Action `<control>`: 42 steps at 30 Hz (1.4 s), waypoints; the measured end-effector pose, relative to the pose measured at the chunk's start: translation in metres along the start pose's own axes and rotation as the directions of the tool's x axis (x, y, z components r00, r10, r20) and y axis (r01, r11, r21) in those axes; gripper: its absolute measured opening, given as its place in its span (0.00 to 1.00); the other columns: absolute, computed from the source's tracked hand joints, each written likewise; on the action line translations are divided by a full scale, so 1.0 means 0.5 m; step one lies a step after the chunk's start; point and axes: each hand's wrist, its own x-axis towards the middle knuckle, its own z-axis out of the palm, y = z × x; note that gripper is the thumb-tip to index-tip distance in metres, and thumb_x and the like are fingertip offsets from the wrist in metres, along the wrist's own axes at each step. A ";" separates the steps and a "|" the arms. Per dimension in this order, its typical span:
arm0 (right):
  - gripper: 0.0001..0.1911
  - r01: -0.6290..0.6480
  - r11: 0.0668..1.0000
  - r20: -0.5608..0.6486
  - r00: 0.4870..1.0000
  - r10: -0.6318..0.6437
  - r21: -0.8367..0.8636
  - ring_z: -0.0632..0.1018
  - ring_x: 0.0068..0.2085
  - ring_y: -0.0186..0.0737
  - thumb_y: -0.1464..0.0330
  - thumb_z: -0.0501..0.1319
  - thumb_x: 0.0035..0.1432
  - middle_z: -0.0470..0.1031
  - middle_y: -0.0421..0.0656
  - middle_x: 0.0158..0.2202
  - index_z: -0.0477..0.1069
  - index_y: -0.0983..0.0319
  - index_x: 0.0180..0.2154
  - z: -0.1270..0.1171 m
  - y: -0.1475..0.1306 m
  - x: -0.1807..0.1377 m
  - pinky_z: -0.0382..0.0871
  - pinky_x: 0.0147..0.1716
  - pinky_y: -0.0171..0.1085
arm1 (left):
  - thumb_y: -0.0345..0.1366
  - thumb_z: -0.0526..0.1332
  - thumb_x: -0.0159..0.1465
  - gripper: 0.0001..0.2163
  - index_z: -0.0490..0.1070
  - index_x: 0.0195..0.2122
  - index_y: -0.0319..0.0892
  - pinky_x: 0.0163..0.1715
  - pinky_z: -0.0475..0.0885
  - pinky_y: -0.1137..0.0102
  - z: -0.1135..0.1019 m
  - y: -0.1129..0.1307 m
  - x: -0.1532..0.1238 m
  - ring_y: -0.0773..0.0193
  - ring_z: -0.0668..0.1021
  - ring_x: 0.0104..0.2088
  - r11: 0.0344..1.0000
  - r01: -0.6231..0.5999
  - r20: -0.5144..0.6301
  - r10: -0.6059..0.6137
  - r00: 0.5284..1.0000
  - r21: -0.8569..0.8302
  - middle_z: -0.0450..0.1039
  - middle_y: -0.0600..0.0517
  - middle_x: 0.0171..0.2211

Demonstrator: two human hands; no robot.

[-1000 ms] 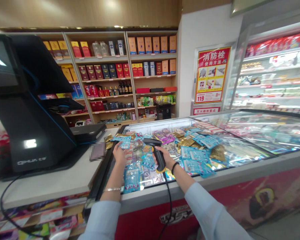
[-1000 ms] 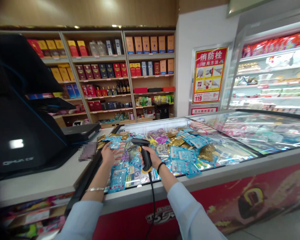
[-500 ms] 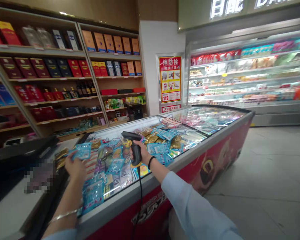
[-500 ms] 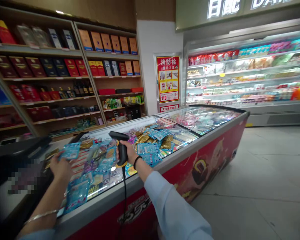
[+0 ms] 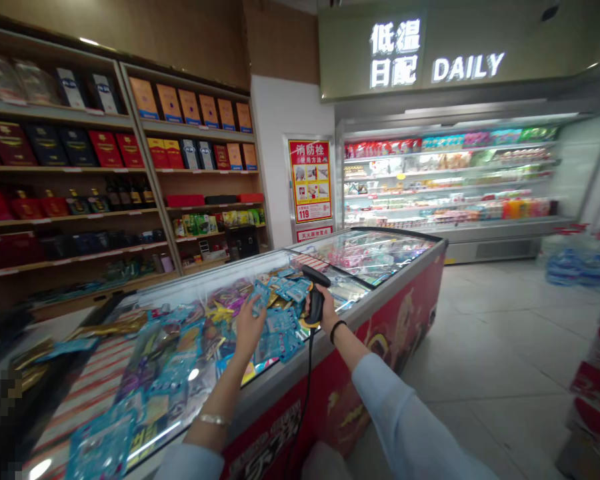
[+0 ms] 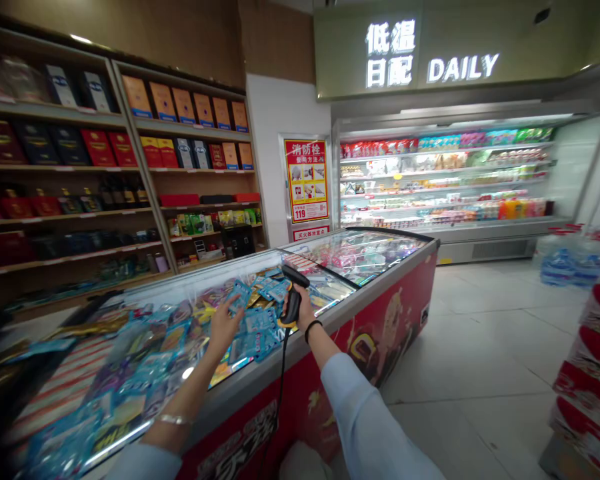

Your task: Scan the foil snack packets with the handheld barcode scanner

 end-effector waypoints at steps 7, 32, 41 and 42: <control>0.18 -0.009 0.999 -0.053 0.999 0.011 0.032 0.69 0.15 0.34 0.54 0.59 0.54 0.69 0.38 0.16 0.68 0.62 0.26 -0.077 0.005 0.026 0.62 0.14 0.32 | 0.30 0.53 0.60 0.23 0.69 0.56 0.43 0.55 0.69 0.54 0.065 -0.040 -0.042 0.53 0.74 0.53 0.869 -0.393 0.234 0.332 0.914 0.301 0.71 0.42 0.53; 0.18 0.035 0.997 -0.154 0.987 -0.046 -0.076 0.68 0.14 0.33 0.52 0.62 0.51 0.68 0.36 0.15 0.67 0.62 0.29 -0.073 0.010 0.047 0.63 0.14 0.31 | 0.31 0.57 0.57 0.05 0.69 0.25 0.44 0.56 0.64 0.50 0.023 0.030 -0.064 0.47 0.69 0.55 0.822 -0.377 0.063 0.389 0.919 0.427 0.74 0.45 0.49; 0.20 0.024 0.997 -0.175 0.984 -0.035 -0.067 0.67 0.14 0.32 0.51 0.62 0.52 0.67 0.35 0.15 0.67 0.61 0.28 -0.068 0.007 0.040 0.62 0.14 0.31 | 0.33 0.54 0.61 0.17 0.75 0.48 0.52 0.65 0.52 0.47 0.035 0.016 -0.064 0.55 0.71 0.57 0.799 -0.584 0.561 0.419 0.714 0.146 0.74 0.53 0.53; 0.20 0.029 0.997 -0.170 0.985 -0.040 -0.067 0.68 0.14 0.32 0.51 0.62 0.53 0.67 0.35 0.15 0.67 0.62 0.28 -0.069 0.007 0.040 0.62 0.14 0.31 | 0.37 0.56 0.62 0.16 0.75 0.49 0.53 0.65 0.49 0.45 0.039 0.014 -0.066 0.55 0.71 0.57 0.796 -0.588 0.591 0.407 0.696 0.145 0.74 0.53 0.54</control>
